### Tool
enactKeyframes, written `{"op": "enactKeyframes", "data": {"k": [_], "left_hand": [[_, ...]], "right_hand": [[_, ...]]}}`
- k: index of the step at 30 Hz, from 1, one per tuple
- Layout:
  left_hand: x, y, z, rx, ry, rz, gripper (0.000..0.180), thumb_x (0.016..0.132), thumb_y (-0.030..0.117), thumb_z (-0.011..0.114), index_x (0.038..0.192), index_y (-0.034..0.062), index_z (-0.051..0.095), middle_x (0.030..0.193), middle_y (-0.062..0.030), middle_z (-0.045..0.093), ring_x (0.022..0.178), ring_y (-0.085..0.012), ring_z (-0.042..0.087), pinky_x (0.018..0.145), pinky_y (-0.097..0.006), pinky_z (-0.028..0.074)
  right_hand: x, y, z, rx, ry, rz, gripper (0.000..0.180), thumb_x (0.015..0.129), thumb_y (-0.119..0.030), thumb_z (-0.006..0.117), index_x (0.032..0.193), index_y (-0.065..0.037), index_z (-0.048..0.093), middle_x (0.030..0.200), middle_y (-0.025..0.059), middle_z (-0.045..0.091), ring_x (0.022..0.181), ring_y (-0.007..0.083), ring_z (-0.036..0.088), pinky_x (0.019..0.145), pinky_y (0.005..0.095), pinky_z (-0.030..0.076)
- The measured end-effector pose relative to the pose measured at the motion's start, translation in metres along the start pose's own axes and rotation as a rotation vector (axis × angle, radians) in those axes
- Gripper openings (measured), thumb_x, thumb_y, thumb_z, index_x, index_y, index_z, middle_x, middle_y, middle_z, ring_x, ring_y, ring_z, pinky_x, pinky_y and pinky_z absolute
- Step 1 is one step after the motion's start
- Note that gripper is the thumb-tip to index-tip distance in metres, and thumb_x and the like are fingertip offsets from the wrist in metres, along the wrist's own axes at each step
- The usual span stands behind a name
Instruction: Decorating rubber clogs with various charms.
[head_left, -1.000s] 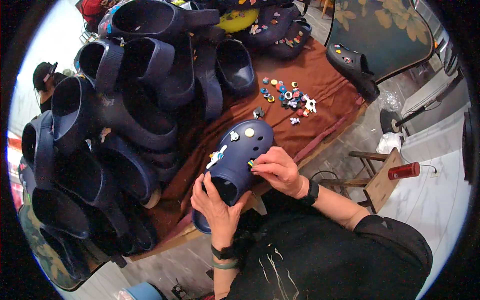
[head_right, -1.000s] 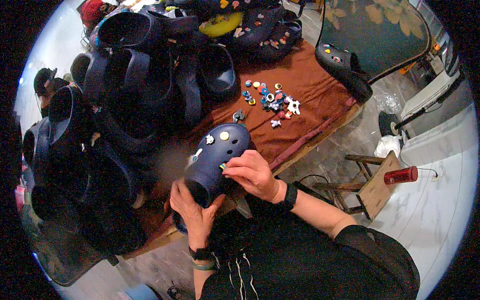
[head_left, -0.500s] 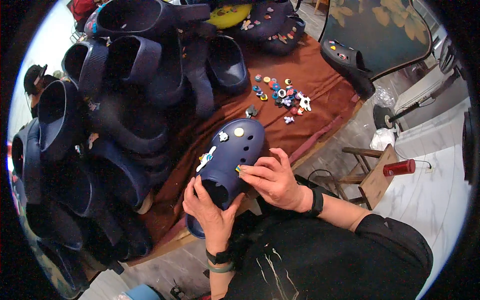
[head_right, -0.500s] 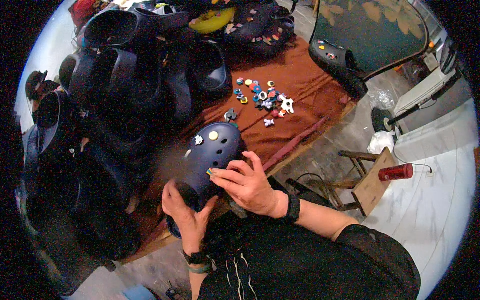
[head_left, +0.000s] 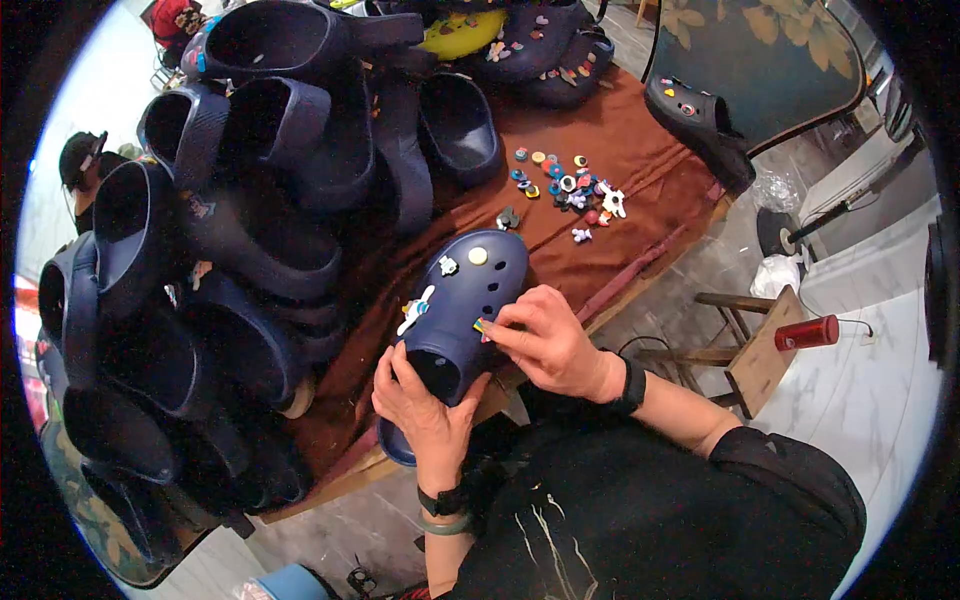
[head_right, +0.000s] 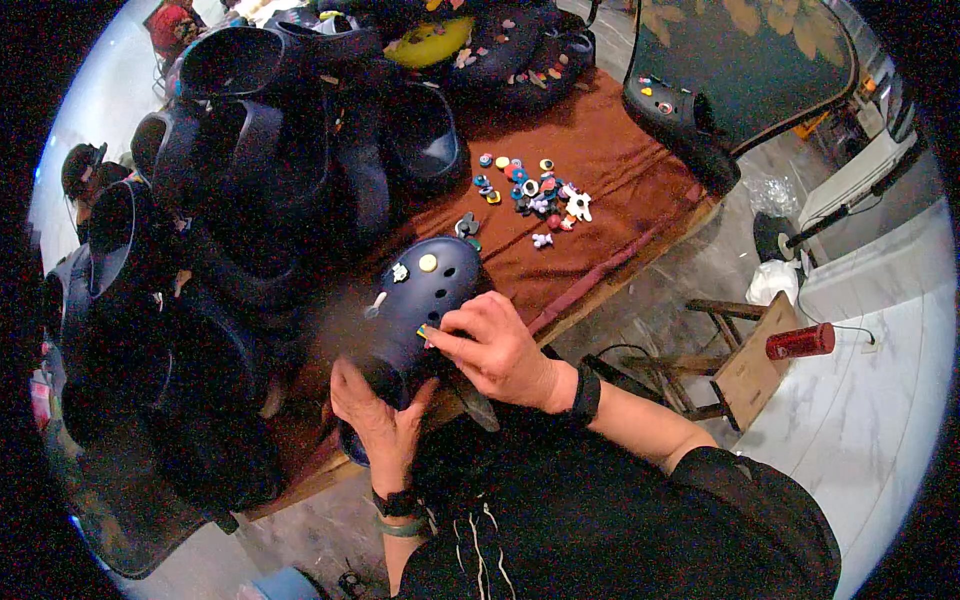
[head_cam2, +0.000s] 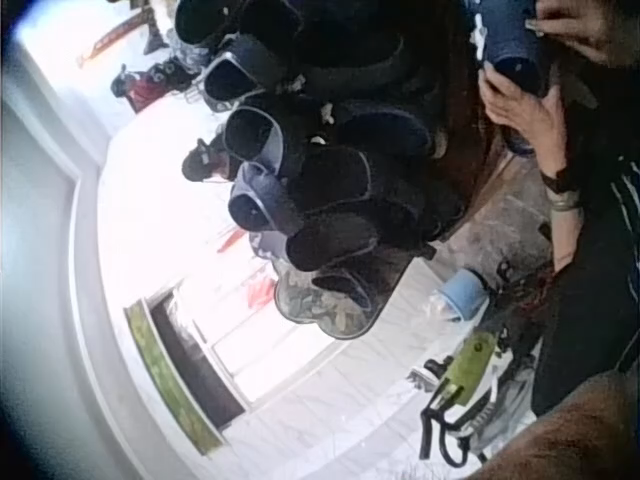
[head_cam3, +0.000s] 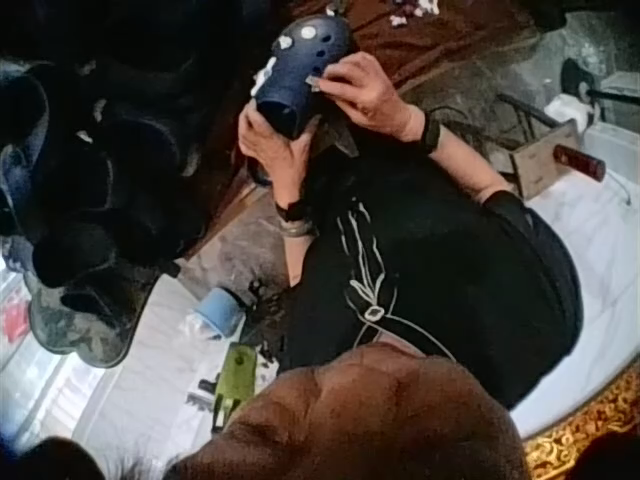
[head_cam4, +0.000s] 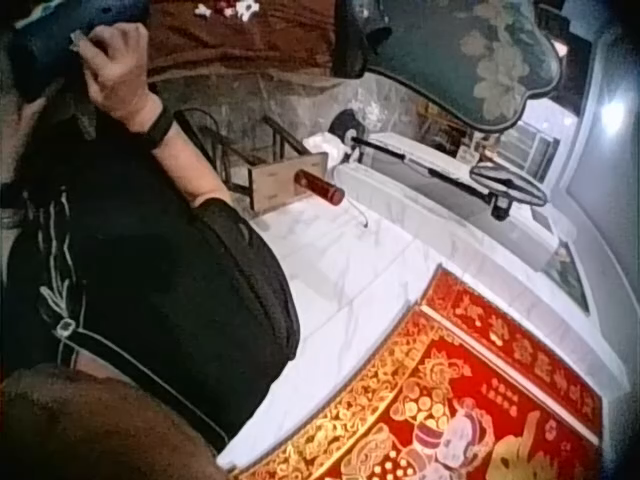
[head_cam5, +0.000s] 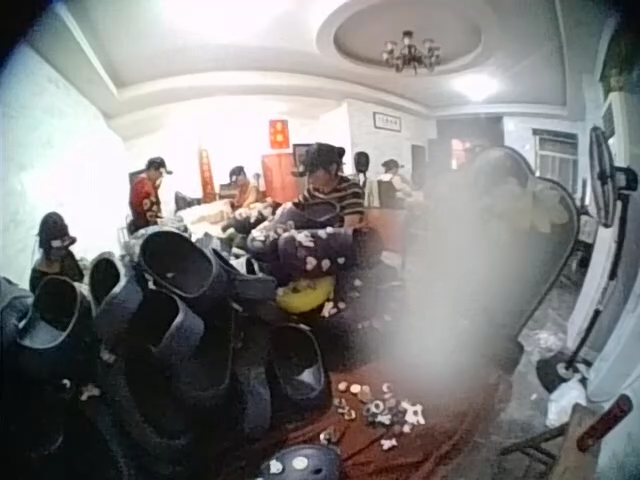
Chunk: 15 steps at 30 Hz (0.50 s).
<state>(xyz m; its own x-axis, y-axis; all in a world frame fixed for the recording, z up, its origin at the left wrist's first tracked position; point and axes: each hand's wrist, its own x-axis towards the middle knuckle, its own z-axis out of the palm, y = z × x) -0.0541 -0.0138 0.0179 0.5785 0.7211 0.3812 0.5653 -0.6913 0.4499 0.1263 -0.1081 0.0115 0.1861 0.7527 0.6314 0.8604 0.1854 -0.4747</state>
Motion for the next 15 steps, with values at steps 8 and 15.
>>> {"op": "enactKeyframes", "data": {"k": [8,15], "left_hand": [[0.004,-0.003,-0.003,-0.038,-0.018,0.004,0.101,0.066,0.038,0.087,0.144,0.0044,0.032,0.137,-0.0199,0.04,0.126,-0.0384,0.039,0.104,-0.051,0.029],[-0.001,-0.003,0.002,0.004,0.01,-0.006,0.101,0.066,0.039,0.087,0.144,0.0046,0.032,0.138,-0.0197,0.039,0.126,-0.0384,0.039,0.105,-0.051,0.028]], "right_hand": [[0.006,-0.03,-0.002,-0.534,-0.23,-0.172,0.049,0.079,-0.02,0.056,0.12,0.008,0.06,0.113,0.0101,0.06,0.108,0.0258,0.052,0.1,0.044,0.039],[-0.003,0.069,-0.032,-0.31,0.014,0.16,0.031,0.077,-0.002,0.062,0.107,-0.008,0.066,0.105,0.0108,0.062,0.098,0.0318,0.058,0.085,0.0425,0.047]]}}
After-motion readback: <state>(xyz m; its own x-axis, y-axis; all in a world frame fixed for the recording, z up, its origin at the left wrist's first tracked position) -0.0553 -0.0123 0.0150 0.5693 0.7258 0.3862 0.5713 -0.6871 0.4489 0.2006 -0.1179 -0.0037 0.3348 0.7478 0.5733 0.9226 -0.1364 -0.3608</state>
